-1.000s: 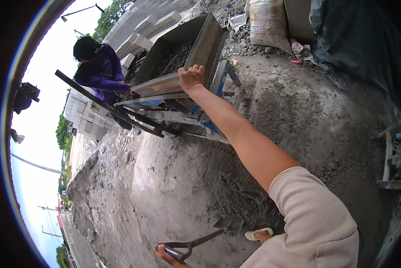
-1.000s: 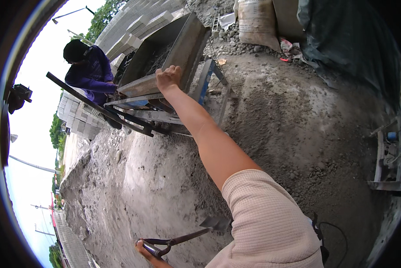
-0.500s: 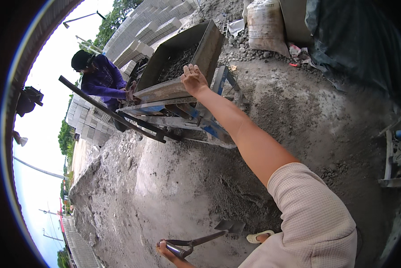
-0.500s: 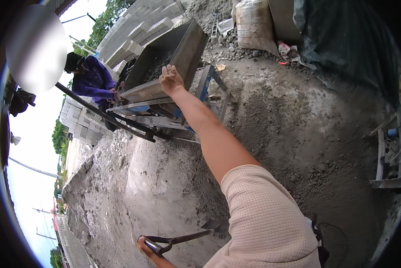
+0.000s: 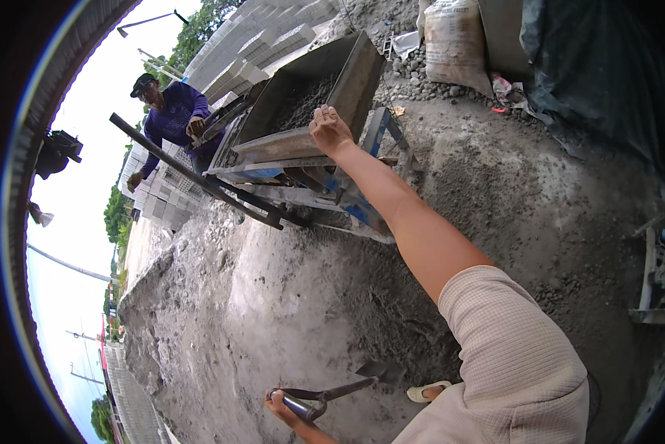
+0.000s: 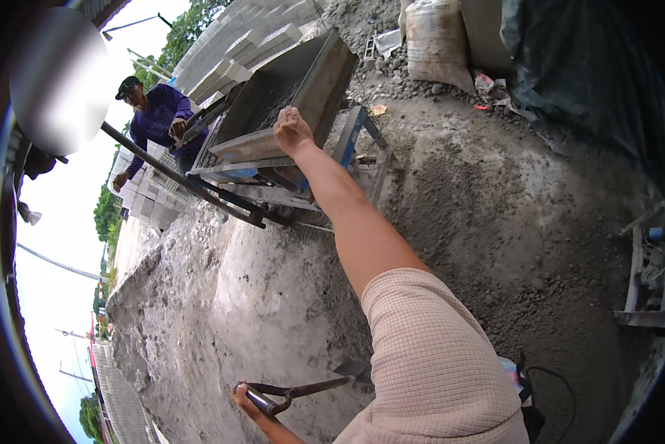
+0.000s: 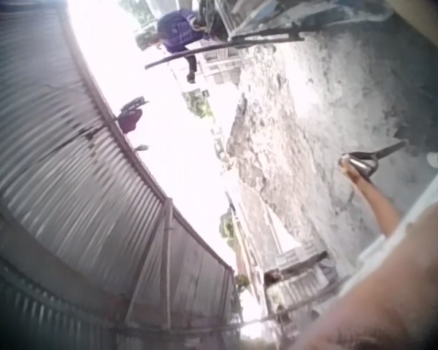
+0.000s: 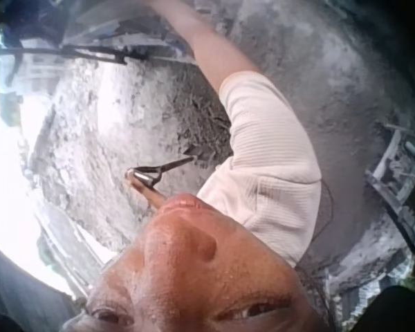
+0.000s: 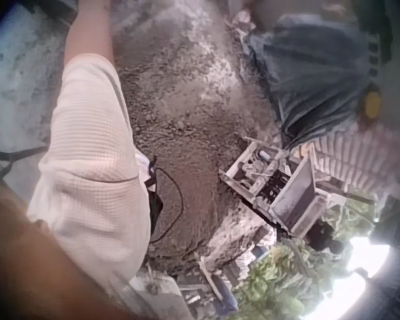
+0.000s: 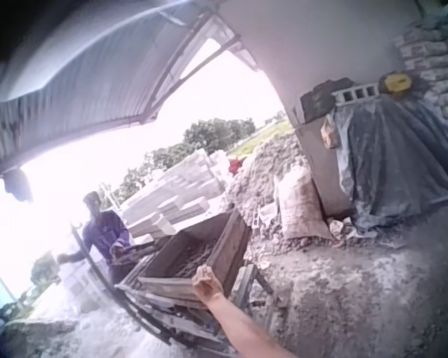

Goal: The person uses a hoe to mix a pile of dry concrete mix on the ground. They repeatedly turn and fold the material to blend it. Another person operates a nearby machine, but the person focuses on manually mixing the pile.

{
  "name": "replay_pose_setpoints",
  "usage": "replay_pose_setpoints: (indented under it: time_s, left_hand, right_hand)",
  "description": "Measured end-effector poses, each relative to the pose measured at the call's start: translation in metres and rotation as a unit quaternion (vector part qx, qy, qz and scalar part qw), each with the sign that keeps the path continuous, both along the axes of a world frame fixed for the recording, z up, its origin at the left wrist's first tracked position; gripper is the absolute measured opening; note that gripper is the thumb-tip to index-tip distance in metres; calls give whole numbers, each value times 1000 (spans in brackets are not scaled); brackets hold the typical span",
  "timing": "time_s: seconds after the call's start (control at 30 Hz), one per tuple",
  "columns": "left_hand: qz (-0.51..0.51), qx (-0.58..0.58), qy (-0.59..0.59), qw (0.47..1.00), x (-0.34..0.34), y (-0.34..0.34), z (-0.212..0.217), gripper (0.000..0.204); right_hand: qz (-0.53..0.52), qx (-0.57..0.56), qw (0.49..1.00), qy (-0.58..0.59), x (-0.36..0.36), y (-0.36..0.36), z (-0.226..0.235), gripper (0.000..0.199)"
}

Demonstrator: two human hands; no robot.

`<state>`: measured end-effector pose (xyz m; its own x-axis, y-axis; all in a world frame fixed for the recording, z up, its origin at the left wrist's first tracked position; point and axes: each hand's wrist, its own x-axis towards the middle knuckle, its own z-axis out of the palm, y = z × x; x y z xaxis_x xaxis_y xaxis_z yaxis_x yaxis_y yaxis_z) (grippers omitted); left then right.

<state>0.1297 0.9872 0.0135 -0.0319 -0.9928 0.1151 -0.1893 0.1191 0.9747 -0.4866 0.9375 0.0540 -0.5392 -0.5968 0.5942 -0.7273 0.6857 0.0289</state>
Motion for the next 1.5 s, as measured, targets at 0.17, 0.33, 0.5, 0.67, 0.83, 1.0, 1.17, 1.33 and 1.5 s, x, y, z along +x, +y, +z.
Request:
replay_pose_setpoints:
  time_s: [0.17,0.33,0.5,0.67,0.83,1.0,1.17,1.33,1.5]
  left_hand:
    - [-49,-55,-63,995,13,-7,-11,18]
    - [-14,-16,26,999,4,-5,-13,22]
    - [7,-36,21,999,0,-4,-15,20]
    - [-50,-21,12,998,5,-15,-19,20]
    - [-9,31,97,995,-3,-5,-20,32]
    - [-21,47,87,995,-20,-2,-14,32]
    - [0,61,107,992,-32,13,-3,34]
    - [-13,52,67,996,-15,-2,-7,34]
    - [-20,74,98,992,-19,-5,-6,34]
  right_hand:
    - [17,-46,999,11,-2,-1,-3,29]
    - [-16,-58,997,42,2,1,-5,28]
    - [12,1,1000,-5,5,1,0,31]
    - [4,-79,996,27,1,-3,-9,31]
    - [19,-24,999,-27,11,-7,-2,31]
    - [-9,20,1000,23,4,0,3,32]
    - [21,157,986,51,5,0,14,30]
    - [9,138,990,32,8,-1,12,29]
    - [-6,61,998,8,1,7,-2,47]
